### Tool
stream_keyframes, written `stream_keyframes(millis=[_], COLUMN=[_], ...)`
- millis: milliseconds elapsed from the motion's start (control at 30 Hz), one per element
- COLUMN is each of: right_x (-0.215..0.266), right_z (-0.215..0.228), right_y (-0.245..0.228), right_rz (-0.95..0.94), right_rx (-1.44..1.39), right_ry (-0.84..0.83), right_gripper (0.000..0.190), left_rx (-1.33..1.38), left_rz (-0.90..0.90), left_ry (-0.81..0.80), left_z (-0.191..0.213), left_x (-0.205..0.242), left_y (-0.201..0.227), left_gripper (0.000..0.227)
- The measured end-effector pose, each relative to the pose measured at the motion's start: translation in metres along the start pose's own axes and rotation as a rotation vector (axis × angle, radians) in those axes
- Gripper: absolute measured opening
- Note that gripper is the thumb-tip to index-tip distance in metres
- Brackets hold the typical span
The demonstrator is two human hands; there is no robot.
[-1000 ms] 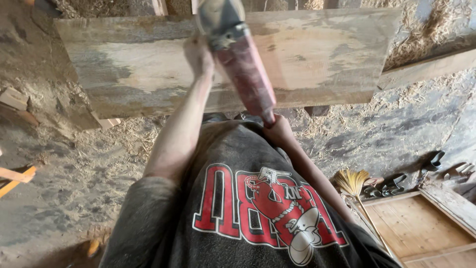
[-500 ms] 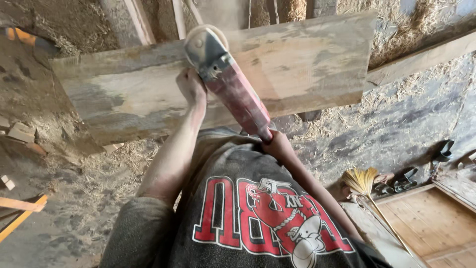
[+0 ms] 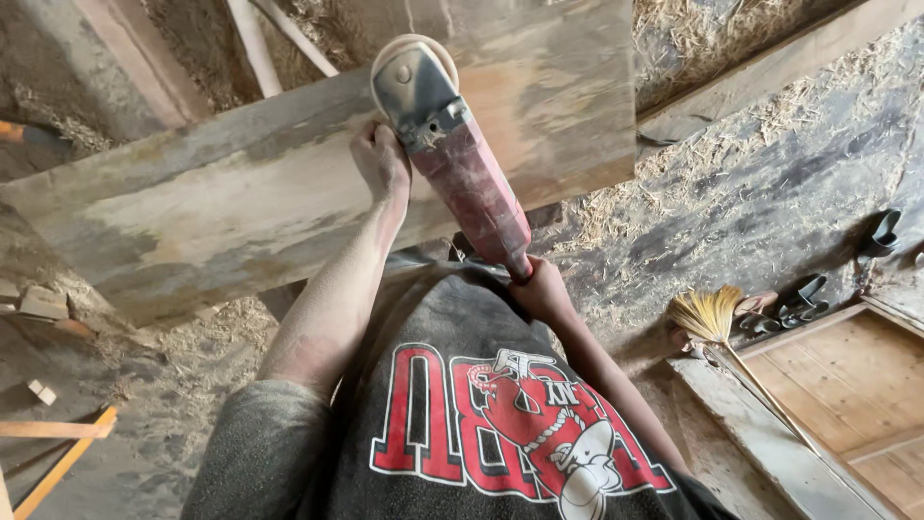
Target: The person uses a handheld electric sander to smooth the surface of a large wooden plank resting on a workbench. They move the sander back and forth across the plank's surface, generating sawdust, and then set the tool down on the floor.
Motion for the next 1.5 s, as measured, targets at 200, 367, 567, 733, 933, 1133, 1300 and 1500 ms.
stream_keyframes(millis=[200,367,567,733,933,1133,1300,1500], right_x=[-0.004,0.008,0.0,-0.019,-0.023,-0.023,-0.019,-0.021], right_z=[0.055,0.089,0.101,0.084,0.041,0.041,0.069,0.113], right_y=[0.048,0.089,0.101,0.081,0.042,0.003,-0.003,0.033], right_rz=[-0.086,-0.151,-0.212,-0.126,-0.064,-0.054,-0.154,-0.108], right_rx=[-0.057,-0.156,-0.144,-0.131,0.059,0.162,0.18,0.001], right_ry=[0.031,0.088,0.127,0.086,-0.01,-0.057,-0.123,-0.02], right_gripper=[0.017,0.016,0.021,0.021,0.028,0.039,0.037,0.025], left_rx=[-0.292,-0.412,-0.509,-0.434,-0.195,0.027,0.027,-0.091], left_rz=[0.119,0.05,0.023,-0.024,0.28,0.194,0.227,0.238], left_ry=[-0.015,-0.06,-0.148,-0.095,-0.009,0.09,0.13,0.074], left_z=[-0.09,-0.161,-0.205,-0.154,-0.054,-0.011,-0.037,-0.11], left_x=[0.021,0.045,0.043,0.017,-0.007,0.005,0.014,0.026], left_y=[0.008,-0.004,-0.005,-0.004,-0.02,0.001,0.001,-0.005], left_gripper=[0.024,0.033,0.039,0.035,0.029,0.025,0.025,0.023])
Point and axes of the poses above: each hand's wrist, its own x-axis away from the middle knuckle, its own z-axis out of the back of the hand, y = z × x, the point moved 2 cm from there along -x, towards the middle knuckle, and after that the axes turned 5 degrees about -x, right-handed, at the moved point
